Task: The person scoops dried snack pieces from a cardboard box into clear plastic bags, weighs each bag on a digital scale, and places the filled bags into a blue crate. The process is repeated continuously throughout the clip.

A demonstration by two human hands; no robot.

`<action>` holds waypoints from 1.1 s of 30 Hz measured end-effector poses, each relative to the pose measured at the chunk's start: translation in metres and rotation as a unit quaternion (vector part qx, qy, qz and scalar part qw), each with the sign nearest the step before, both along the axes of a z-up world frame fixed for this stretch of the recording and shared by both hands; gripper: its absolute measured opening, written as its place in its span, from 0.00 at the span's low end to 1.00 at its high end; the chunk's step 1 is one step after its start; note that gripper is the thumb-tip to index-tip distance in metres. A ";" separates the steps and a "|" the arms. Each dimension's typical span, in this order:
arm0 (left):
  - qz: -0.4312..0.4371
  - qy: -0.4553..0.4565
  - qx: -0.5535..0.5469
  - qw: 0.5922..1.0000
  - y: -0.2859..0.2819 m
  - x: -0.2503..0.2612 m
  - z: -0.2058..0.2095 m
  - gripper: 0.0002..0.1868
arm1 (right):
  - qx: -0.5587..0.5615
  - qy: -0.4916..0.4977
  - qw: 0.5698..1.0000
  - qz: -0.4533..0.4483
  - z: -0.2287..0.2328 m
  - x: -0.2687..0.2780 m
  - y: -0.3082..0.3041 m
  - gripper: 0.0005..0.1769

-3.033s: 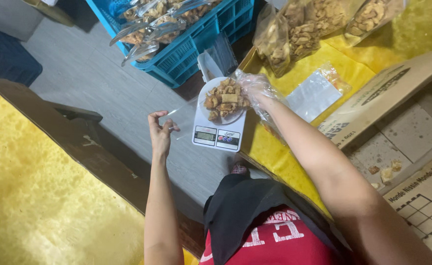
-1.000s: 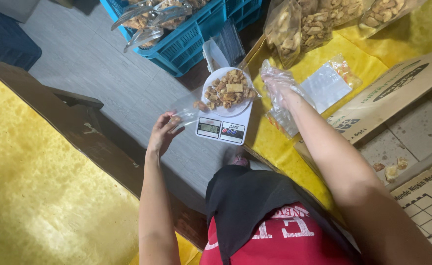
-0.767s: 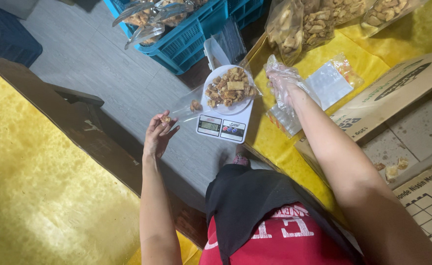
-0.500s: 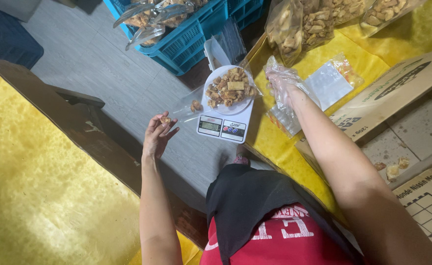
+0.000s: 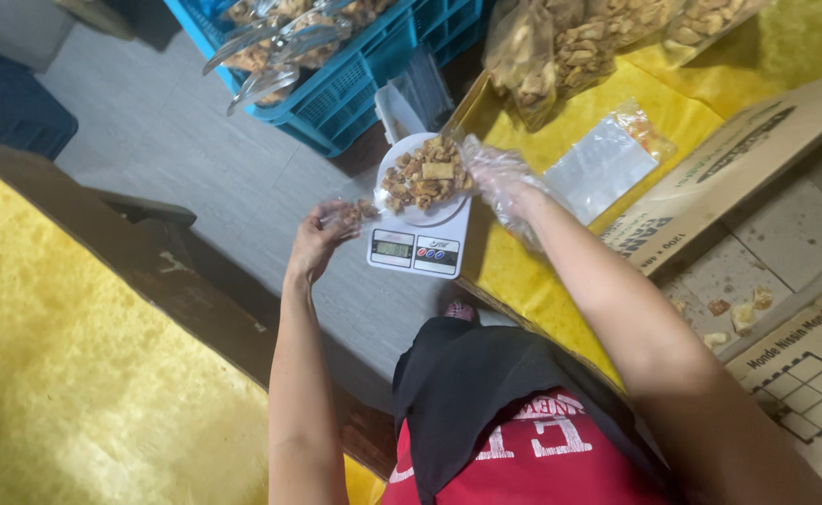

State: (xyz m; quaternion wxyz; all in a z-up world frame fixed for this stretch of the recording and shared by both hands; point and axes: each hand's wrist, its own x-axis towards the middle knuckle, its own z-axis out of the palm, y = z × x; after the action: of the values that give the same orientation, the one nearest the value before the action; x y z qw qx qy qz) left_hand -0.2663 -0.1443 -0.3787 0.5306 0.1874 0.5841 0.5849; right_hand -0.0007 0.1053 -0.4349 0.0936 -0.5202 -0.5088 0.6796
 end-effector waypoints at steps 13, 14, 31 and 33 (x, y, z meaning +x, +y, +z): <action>-0.338 0.500 0.241 0.760 0.232 0.149 0.187 0.14 | 0.120 0.066 0.974 -0.179 0.152 0.188 0.021 0.25; -0.350 0.498 0.247 0.754 0.247 0.158 0.187 0.14 | 0.134 0.091 0.963 -0.217 0.168 0.210 0.011 0.26; -0.331 0.577 0.161 0.729 0.488 0.143 -0.038 0.13 | 0.098 0.085 0.846 -0.517 0.226 0.400 -0.104 0.23; -0.317 0.617 0.152 0.704 0.484 0.142 -0.014 0.12 | 0.076 0.178 0.829 -0.525 0.211 0.415 -0.106 0.25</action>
State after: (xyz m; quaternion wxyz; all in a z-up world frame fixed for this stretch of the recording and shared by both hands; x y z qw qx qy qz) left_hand -0.1247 0.3401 -0.3930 0.1698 0.7583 0.5908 0.2169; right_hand 0.4138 -0.0007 -0.2240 0.5647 -0.5702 -0.1832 0.5678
